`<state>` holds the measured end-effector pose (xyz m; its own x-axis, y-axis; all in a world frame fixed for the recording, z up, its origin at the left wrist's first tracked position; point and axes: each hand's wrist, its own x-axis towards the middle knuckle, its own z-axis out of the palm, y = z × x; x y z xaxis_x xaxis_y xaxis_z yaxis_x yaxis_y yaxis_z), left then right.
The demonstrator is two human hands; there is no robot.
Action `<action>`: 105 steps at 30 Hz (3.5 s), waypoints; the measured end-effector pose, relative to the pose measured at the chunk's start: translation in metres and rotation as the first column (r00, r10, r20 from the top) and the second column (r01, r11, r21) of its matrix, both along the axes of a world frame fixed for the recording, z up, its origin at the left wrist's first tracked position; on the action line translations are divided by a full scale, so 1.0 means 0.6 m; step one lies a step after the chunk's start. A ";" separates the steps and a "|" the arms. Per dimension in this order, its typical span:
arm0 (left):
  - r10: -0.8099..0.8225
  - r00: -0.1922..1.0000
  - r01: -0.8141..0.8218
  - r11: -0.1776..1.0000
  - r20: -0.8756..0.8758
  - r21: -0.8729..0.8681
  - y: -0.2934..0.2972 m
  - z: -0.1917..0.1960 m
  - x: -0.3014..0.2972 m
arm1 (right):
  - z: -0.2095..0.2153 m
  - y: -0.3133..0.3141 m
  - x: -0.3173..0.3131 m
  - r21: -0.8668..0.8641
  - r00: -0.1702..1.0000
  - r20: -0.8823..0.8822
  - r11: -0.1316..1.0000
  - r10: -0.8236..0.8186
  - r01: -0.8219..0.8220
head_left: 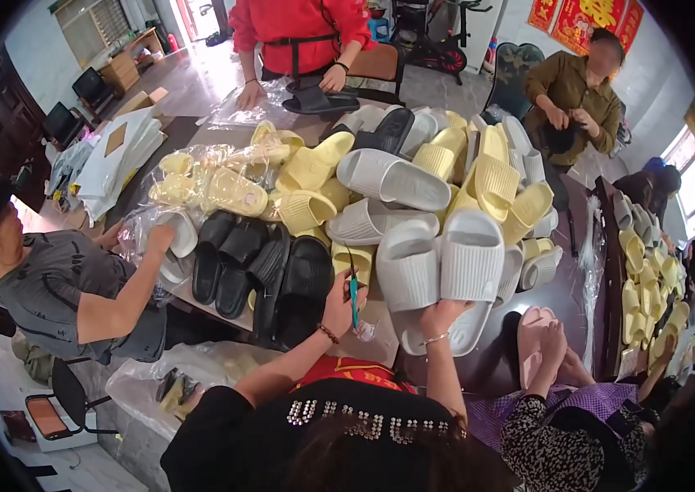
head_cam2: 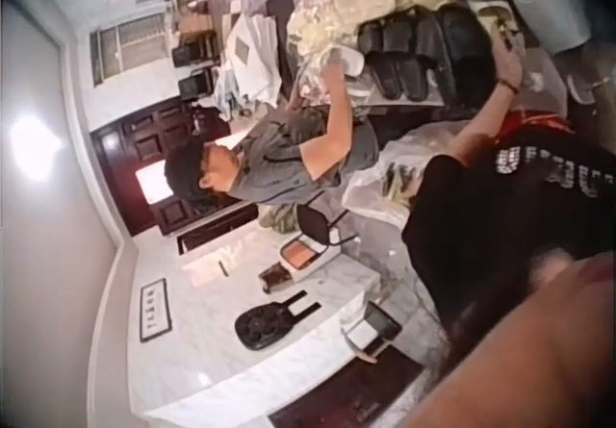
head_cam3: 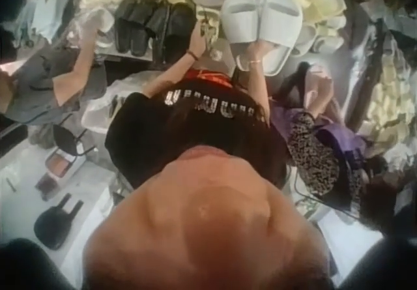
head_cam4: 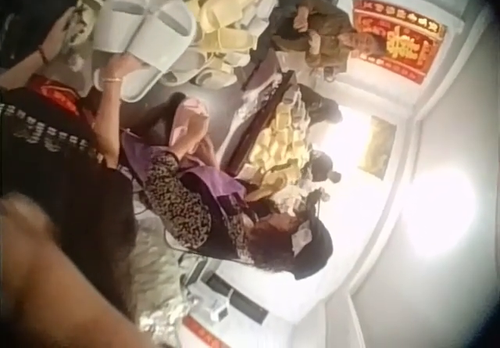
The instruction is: Trimming excess material from slippers using scissors at a manufacturing table.
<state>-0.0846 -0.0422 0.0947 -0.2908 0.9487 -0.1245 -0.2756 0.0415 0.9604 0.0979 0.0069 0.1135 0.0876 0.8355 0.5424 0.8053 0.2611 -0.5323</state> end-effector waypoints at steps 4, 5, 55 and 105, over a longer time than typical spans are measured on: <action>-0.041 0.998 0.043 0.998 -0.051 0.047 0.005 0.013 -0.009 | 0.004 0.054 0.019 0.015 0.994 0.089 0.998 -0.059 0.058; -0.030 0.999 0.031 0.999 -0.034 0.043 -0.001 0.006 -0.011 | 0.003 0.066 0.023 -0.023 0.985 0.160 0.997 -0.070 0.074; -0.145 0.974 0.132 0.988 -0.174 -0.084 -0.019 -0.016 0.052 | -0.079 -0.048 0.086 -0.452 0.984 -0.023 0.876 0.179 -0.170; 0.011 0.998 -0.013 0.999 -0.068 -0.035 -0.008 0.003 0.068 | -0.099 0.030 0.068 -0.243 0.932 -0.353 0.953 0.088 -0.182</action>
<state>-0.0439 -0.0470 0.0967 -0.3112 0.9404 -0.1372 -0.2103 0.0726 0.9749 0.1386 0.0252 0.0539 0.1001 0.9615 0.2558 0.5350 0.1647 -0.8287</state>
